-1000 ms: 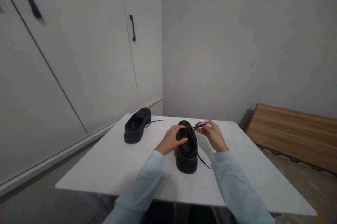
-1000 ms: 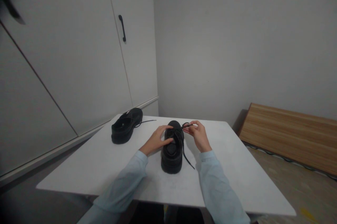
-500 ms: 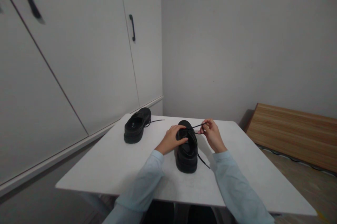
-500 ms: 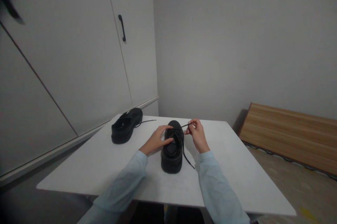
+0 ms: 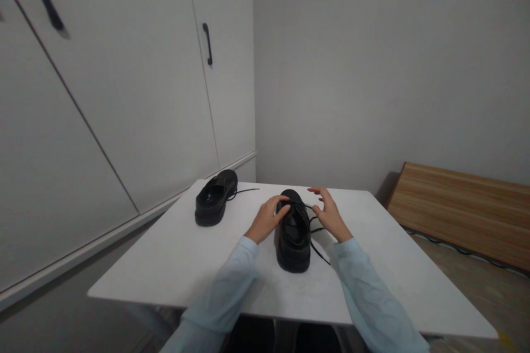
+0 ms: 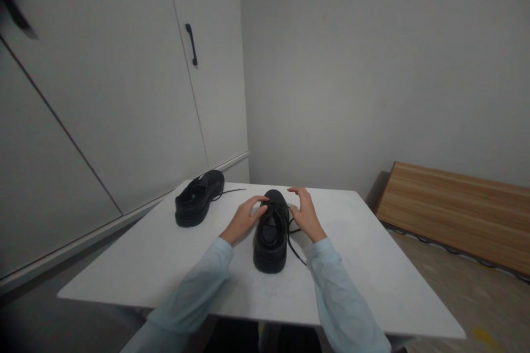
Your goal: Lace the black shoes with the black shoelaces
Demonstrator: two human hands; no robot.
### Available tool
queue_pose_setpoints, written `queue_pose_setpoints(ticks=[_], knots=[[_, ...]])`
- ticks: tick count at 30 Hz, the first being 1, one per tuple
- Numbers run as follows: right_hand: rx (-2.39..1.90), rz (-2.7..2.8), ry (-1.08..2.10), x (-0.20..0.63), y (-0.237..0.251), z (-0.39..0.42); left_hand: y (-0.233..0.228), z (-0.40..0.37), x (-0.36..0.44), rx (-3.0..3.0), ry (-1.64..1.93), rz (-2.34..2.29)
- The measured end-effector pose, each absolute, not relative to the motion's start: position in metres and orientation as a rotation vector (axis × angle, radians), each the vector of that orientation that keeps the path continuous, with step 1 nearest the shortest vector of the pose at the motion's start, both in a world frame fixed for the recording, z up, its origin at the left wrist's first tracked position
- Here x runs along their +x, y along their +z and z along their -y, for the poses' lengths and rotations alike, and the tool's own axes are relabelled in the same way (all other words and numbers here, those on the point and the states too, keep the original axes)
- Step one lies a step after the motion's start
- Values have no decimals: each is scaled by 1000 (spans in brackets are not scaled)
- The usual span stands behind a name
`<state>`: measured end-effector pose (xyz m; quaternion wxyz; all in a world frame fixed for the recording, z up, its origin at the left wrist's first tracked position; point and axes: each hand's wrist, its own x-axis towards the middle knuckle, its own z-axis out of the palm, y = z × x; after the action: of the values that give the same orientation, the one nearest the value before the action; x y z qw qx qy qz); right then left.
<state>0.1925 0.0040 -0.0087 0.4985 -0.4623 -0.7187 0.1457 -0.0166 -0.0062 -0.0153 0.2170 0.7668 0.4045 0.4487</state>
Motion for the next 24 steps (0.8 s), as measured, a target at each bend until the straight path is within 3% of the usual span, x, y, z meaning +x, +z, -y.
queue_pose_setpoints(ticks=[10, 24], knots=[[-1084, 2023, 656, 187, -13, 1, -22, -2, -16, 2210, 1345, -1279], [-1081, 2011, 642, 185, -14, 0, -26, -5, -14, 1988, 1303, -1231]])
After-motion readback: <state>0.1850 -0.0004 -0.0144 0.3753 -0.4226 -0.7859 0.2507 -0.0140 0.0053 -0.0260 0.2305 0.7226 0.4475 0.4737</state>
